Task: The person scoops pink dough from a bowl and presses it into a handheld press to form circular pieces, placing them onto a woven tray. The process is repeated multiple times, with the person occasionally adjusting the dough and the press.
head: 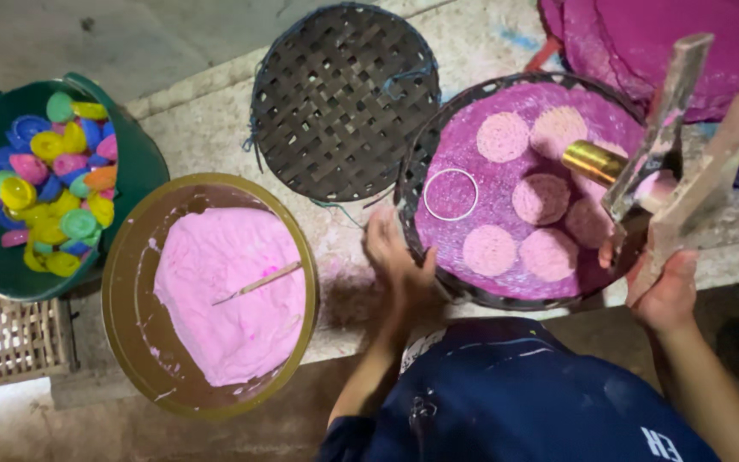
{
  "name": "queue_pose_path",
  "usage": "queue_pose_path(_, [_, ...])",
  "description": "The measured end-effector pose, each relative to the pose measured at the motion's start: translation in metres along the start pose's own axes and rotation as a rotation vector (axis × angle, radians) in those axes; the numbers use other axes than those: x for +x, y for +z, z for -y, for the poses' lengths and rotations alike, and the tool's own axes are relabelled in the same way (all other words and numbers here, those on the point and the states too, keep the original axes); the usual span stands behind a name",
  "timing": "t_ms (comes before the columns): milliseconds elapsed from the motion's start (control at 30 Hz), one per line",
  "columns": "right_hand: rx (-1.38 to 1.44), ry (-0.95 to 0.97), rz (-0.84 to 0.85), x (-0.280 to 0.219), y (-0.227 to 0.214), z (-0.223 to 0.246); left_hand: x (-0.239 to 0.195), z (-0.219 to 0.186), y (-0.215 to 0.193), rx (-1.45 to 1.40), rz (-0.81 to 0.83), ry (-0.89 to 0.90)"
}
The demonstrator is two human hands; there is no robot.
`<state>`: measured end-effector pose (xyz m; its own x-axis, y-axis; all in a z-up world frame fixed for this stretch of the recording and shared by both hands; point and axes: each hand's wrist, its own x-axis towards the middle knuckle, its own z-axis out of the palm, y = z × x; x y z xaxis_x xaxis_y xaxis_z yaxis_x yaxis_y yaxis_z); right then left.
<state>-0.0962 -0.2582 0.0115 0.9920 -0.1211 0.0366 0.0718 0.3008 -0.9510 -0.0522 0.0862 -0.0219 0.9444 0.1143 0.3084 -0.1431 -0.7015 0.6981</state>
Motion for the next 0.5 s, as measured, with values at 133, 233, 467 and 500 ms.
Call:
queue_pose_path(133, [-0.040, 0.004, -0.003, -0.004, 0.009, -0.002, 0.054, -0.010, -0.014, 0.063, 0.414, 0.203])
queue_pose_path(233, [-0.051, 0.013, 0.003, -0.006, 0.008, -0.001, 0.078, -0.014, -0.002, 0.154, 0.550, 0.191])
queue_pose_path(467, [-0.112, 0.028, -0.088, -0.029, -0.014, -0.006, 0.082, -0.022, 0.030, 0.121, 0.516, 0.293])
queue_pose_path(500, [-0.130, 0.026, -0.106, -0.031, -0.015, -0.008, 0.083, -0.023, 0.033, 0.125, 0.520, 0.295])
